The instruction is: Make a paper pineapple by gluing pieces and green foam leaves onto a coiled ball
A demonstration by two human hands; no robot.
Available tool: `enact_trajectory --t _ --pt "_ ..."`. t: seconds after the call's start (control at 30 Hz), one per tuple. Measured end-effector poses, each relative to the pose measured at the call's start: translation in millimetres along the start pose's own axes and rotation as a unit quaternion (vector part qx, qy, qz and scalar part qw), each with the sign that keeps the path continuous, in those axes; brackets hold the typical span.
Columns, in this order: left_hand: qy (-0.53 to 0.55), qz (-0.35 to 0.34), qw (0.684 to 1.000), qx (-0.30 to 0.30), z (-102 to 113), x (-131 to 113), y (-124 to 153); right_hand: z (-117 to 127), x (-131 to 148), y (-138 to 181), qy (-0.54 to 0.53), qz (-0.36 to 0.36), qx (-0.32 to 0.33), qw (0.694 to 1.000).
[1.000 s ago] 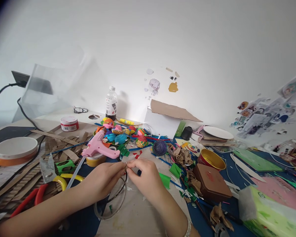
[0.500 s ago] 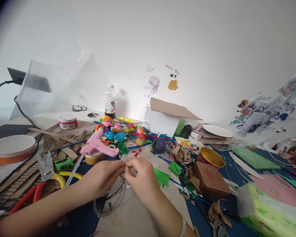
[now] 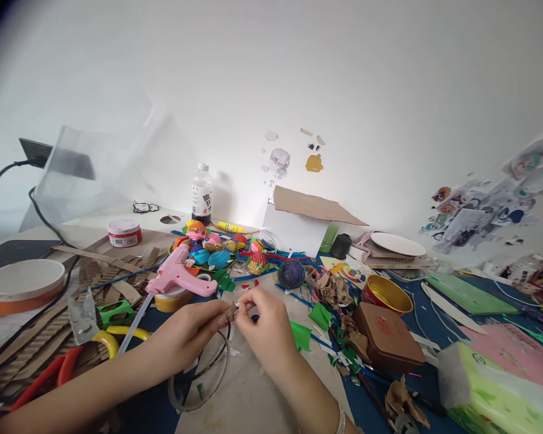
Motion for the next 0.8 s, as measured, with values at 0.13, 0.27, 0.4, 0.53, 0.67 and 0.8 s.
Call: enact_trajectory --t 0.13,0.27,0.4,0.53,0.67,0.8 --pt "-0.035 0.014 0.999 0.007 0.0 2.3 2.4 13.7 -19.1 -6.9 0.004 -0.048 -0.051 0.998" --pt "-0.164 -0.058 0.984 0.040 -6.5 -5.3 3.2 20.2 -27.0 -8.6 0.144 -0.018 -0.110 0.983" --pt "-0.224 -0.095 0.968 0.064 -11.4 -10.4 3.3 15.3 -34.1 -9.6 0.233 0.027 -0.128 0.964" --pt "-0.229 -0.093 0.967 0.056 -9.4 -11.6 3.3 13.3 -28.6 -11.8 0.260 0.071 -0.134 0.954" --pt "-0.211 -0.093 0.972 0.036 -10.3 -9.4 5.1 5.3 15.7 -11.4 0.206 0.118 -0.116 0.965" --pt "-0.178 -0.041 0.982 -0.042 -4.6 -6.8 2.7 -40.4 95.0 -4.8 0.133 0.191 0.011 0.972"
Point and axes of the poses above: each hand's wrist, its own y-axis away from the middle knuckle, its own z-axis out of the back of the hand, x = y × z, the point moved 8 cm from there along -y, towards the middle knuckle, and after that the axes turned 14 degrees about -z, right-handed, at the moved point
